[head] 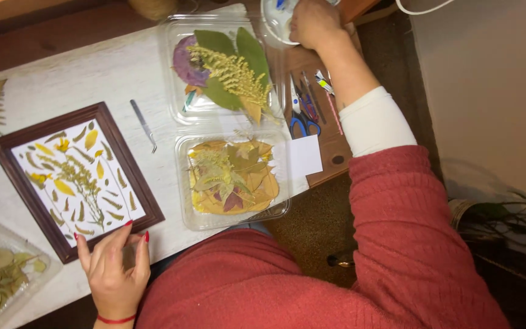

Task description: Arranging and securing pressed dried leaves and flowers into a picture frame.

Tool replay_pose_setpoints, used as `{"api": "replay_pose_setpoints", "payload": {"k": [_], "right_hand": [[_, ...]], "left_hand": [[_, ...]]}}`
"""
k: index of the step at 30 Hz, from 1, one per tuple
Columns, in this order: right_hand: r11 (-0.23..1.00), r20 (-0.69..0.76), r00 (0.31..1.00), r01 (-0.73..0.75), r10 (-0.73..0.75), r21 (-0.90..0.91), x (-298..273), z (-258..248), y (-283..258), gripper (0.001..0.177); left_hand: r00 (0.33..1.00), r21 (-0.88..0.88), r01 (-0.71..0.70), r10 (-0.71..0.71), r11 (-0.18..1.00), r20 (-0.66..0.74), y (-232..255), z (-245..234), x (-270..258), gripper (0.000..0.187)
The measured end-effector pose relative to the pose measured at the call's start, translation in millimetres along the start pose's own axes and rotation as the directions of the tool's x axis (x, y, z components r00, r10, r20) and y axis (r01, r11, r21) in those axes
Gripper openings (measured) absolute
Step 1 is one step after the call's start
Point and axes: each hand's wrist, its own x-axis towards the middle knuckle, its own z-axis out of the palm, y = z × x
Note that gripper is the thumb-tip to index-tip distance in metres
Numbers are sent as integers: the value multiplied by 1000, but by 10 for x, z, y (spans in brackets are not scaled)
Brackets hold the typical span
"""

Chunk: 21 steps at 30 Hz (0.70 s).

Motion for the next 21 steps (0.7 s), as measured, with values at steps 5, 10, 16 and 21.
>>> {"api": "replay_pose_setpoints", "payload": {"k": [5, 10, 16, 21], "right_hand": [[962, -127, 991, 83, -51, 258, -205, -138, 169, 20], [833, -223, 975, 108, 19, 543, -817, -700, 6, 17], [461, -97, 989, 136, -108, 877, -2104, -1253, -1629, 7], [480, -358, 684, 714, -636, 510, -2704, -1282, -2746, 24]], "left_hand": [[999, -15, -39, 38, 999, -26, 40, -11, 68, 37], [997, -75, -66, 64, 995, -35, 157, -18, 158, 35], [991, -494, 132, -115, 859, 66, 382, -153, 249, 17], [908, -884, 420, -95, 205, 409, 261, 237, 83, 31]]}}
